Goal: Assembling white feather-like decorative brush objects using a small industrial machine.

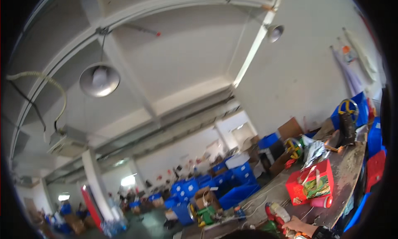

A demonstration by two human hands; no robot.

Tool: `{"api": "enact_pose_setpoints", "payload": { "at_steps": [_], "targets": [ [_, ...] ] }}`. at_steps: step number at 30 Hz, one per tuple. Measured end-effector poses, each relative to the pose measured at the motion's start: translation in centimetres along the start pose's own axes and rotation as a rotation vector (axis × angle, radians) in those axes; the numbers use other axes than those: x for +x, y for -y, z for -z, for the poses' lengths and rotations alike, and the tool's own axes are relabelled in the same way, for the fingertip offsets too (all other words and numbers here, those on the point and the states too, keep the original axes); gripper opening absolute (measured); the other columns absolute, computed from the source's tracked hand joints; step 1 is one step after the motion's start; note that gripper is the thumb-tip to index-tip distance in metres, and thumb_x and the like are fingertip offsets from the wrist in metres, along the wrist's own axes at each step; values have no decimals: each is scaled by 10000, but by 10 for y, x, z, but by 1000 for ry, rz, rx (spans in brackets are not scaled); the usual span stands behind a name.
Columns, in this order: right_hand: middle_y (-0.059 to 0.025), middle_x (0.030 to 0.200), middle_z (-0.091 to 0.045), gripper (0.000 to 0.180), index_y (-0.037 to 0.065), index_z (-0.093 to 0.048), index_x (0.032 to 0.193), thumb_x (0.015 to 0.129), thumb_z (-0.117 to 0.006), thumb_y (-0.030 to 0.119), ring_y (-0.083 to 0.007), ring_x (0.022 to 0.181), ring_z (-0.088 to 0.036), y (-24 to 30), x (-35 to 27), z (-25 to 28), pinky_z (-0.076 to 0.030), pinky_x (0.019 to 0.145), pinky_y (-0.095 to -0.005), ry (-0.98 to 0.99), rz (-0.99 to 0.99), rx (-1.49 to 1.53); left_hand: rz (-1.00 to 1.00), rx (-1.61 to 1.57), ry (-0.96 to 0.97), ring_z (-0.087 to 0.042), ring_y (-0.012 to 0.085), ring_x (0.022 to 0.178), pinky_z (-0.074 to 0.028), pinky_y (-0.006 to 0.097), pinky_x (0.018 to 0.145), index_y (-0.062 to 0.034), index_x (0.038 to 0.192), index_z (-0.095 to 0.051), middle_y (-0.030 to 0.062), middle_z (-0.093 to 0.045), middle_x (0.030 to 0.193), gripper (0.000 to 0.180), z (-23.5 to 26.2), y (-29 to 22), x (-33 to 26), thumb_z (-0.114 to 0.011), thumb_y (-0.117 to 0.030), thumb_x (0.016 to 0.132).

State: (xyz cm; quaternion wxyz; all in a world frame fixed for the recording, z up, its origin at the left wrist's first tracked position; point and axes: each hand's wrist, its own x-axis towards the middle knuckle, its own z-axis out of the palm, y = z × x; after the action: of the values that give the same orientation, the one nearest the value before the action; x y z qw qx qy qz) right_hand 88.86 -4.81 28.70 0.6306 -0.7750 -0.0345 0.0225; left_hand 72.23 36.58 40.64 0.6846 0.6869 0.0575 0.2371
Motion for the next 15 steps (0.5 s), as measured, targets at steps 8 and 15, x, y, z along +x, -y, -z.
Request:
{"api": "enact_pose_setpoints", "payload": {
  "at_steps": [8, 15],
  "targets": [
    [-77, 607, -575, 117, -20, -598, 694, 688, -667, 74, -115, 553, -553, -57, 44, -29, -458, 513, -278, 62, 369, 383, 217, -325, -107, -528, 207, 848, -436, 314, 715, 9, 1123, -433, 125, -529, 1007, 391, -10, 120, 17, -572, -128, 784],
    [-73, 729, -566, 329, -5, -463, 856, 680, -696, 145, -89, 558, -535, -61, 27, -44, -416, 452, -253, -154, 147, 319, 362, -591, -241, -579, 203, 753, -470, 315, 647, 11, 1068, -469, 127, -587, 906, 354, -61, 255, 4, -596, -104, 758]
  ]
}}
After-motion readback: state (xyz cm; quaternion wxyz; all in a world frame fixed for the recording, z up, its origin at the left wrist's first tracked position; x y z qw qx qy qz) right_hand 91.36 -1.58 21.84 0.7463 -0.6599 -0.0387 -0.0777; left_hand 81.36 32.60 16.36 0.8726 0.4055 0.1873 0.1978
